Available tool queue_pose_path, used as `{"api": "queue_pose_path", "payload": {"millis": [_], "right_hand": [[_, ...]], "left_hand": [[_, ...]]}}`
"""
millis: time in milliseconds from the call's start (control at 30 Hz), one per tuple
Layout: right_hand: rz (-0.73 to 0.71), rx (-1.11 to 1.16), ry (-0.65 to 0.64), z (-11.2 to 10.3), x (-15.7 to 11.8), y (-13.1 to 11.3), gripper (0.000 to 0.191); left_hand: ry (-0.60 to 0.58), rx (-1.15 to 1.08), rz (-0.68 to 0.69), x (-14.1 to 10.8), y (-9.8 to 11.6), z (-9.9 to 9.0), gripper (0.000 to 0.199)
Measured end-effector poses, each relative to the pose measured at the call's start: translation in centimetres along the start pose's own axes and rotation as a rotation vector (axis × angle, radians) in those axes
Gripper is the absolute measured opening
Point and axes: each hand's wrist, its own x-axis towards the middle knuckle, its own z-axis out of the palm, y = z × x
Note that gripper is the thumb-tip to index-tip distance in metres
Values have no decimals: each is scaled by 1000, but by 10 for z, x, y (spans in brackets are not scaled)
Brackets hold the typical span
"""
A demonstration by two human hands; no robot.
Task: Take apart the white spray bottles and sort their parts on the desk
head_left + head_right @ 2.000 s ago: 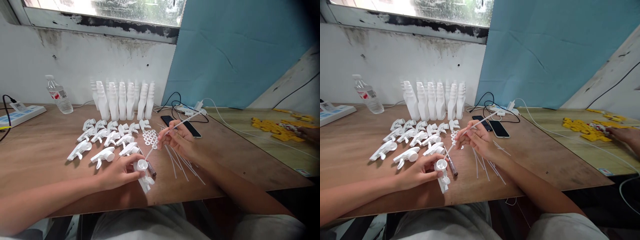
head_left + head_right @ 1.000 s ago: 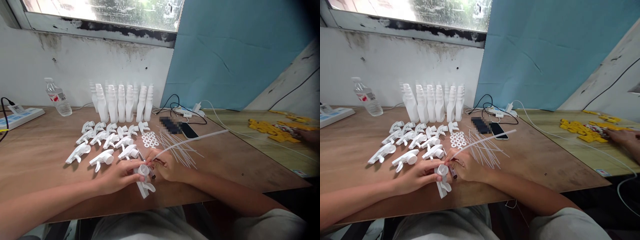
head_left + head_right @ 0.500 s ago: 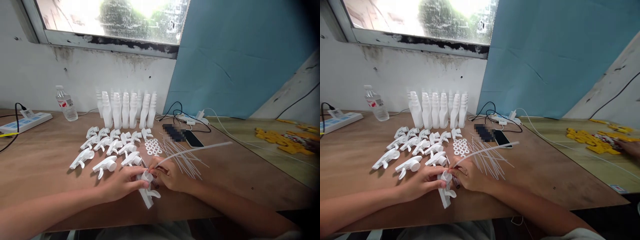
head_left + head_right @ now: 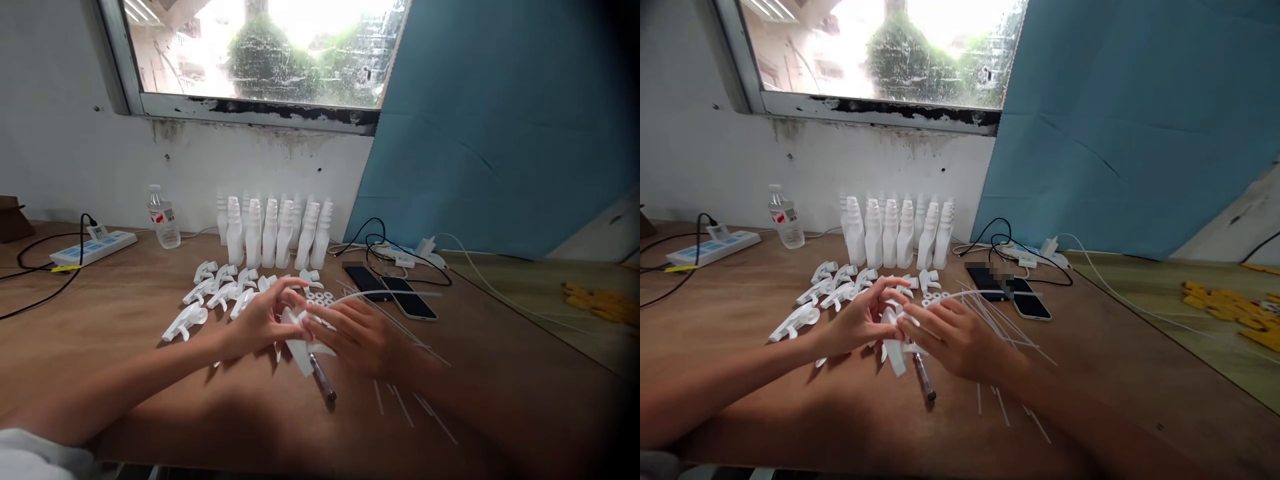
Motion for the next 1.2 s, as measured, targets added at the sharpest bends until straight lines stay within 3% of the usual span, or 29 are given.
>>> {"api": "queue_pose_path", "payload": {"millis": [100, 200, 233, 300, 367, 433, 467, 567, 633, 733, 900, 1033, 1200], "right_hand": [[4, -119, -27, -1, 17, 17, 38], [4, -189, 126, -11, 34, 36, 34], [27, -193, 207, -17, 40, 42, 35], [133, -156, 362, -31, 49, 52, 42], [271, -27, 560, -45, 54, 59, 50], [389, 167, 774, -58, 56, 64, 50], [436, 283, 846, -64, 56, 66, 41], [461, 520, 1001, -78, 54, 71, 7], [433, 554, 1060, -83, 52, 75, 6], [465, 563, 1084, -84, 49, 82, 25], [530, 710, 1062, -73, 48, 91, 25], [578, 742, 1074, -66, 47, 101, 31], [570, 710, 1168, -68, 44, 110, 27]], "left_hand": [[-65, 48, 85, 16, 20, -8, 61], [1, 191, 182, 38, 40, -32, 45], [93, 282, 237, 47, 43, -45, 38], [408, 530, 357, 67, 42, -80, 34], [741, 757, 371, 85, 30, -121, 34], [939, 865, 264, 99, 9, -160, 36], [1002, 879, 169, 104, -3, -176, 41], [996, 856, -125, 112, -37, -203, 57], [932, 849, -202, 114, -54, -207, 62], [866, 854, -217, 115, -69, -203, 65], [844, 893, -214, 113, -75, -203, 59], [883, 945, -169, 108, -60, -203, 55], [888, 1051, 27, 98, -19, -194, 54]]}}
